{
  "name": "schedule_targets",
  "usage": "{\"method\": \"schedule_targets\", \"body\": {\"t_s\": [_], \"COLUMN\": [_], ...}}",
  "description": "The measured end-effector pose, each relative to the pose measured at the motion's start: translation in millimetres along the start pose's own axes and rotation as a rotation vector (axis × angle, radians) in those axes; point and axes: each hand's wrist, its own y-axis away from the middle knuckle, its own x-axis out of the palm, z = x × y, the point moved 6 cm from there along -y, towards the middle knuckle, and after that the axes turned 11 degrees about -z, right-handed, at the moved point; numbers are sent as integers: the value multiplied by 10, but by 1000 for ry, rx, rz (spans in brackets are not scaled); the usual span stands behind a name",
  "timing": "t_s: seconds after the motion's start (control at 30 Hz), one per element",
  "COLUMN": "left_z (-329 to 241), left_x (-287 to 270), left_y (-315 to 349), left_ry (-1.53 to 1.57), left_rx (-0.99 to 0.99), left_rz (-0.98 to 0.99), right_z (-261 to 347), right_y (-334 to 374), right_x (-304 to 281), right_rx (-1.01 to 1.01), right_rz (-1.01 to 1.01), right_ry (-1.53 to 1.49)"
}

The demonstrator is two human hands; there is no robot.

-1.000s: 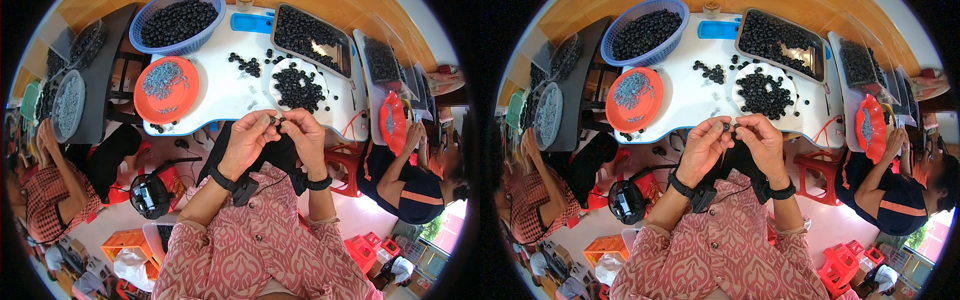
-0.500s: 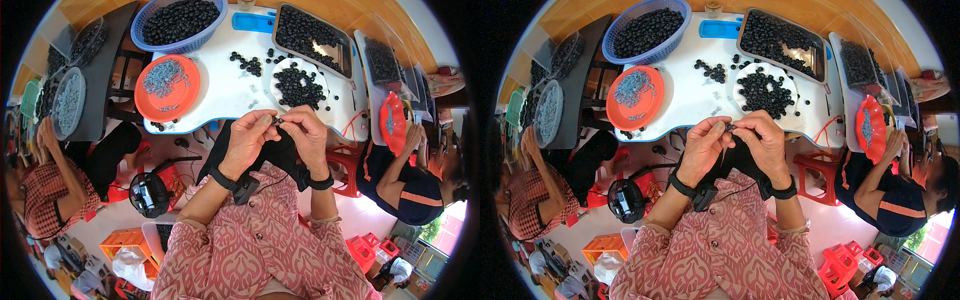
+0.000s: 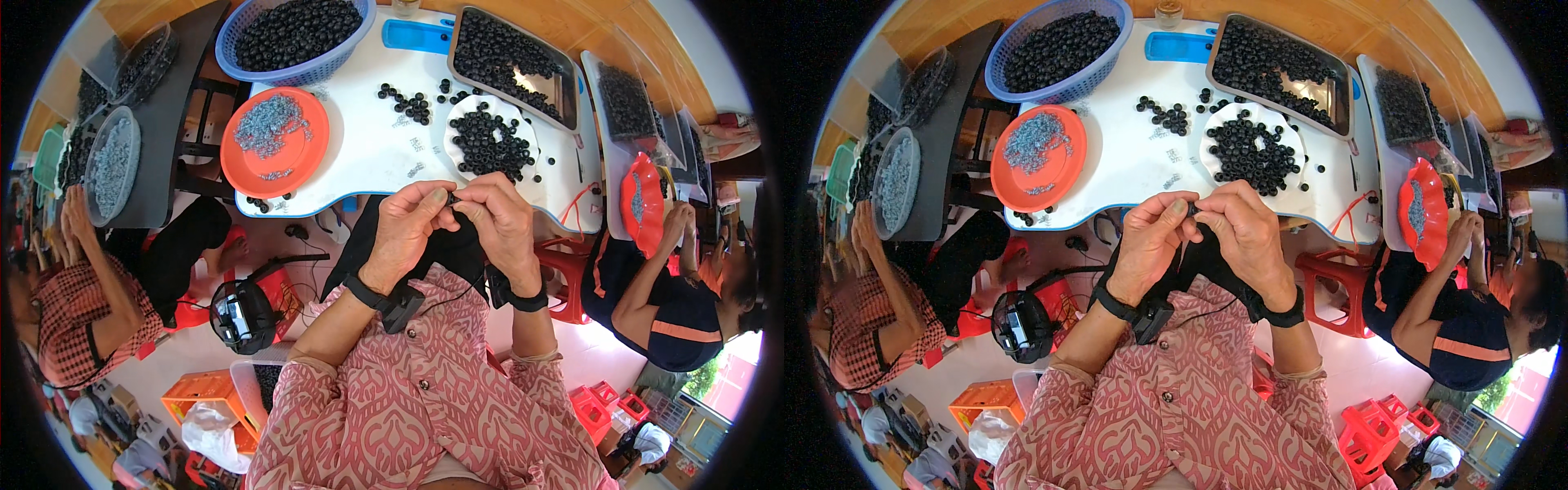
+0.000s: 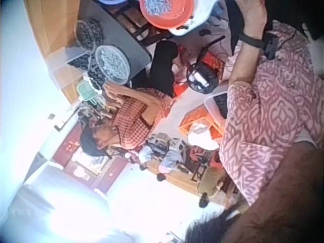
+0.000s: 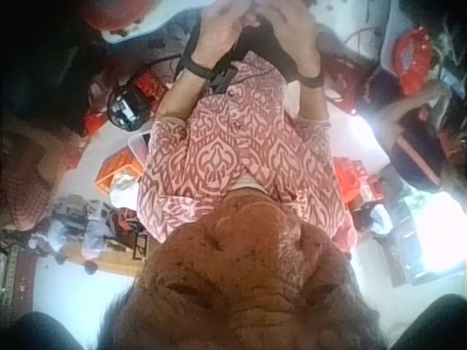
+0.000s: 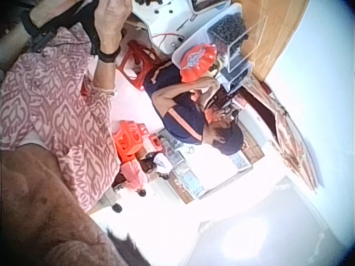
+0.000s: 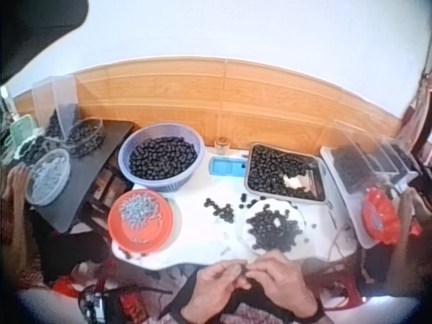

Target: Sorting and inspecting small black plastic components and blue beads at a workshop table.

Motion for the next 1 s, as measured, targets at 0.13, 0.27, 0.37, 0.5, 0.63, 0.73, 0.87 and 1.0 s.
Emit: {"method": "schedule_targets", "body": {"t_s": [0.13, 0.27, 0.37, 0.5, 0.63, 0.73, 0.87, 1.0], "left_z": [-15, -28, -66, -85, -43, -39, -41, -55], "left_x": [12, 17, 29, 36, 25, 26, 20, 16], "left_y": [16, 35, 54, 50, 55, 66, 65, 86], "left_ry": [-28, -163, -240, -182, -43, -25, -2, -38], "left_rx": [2, 57, 82, 75, 25, 24, 29, 30], "left_rz": [-4, -25, -15, -8, 10, -1, -13, -17], "right_z": [53, 93, 129, 100, 107, 88, 2, -111], "right_y": [-16, -29, -39, 3, 83, 147, 217, 246], "right_x": [5, 8, 14, -2, 14, 58, 81, 84], "right_rx": [-59, -107, -117, 65, 22, 52, 117, 198], "right_rz": [12, 29, 48, -29, -47, -87, -143, -159], "right_ry": [37, 110, 126, 63, 98, 59, -50, -183]}}
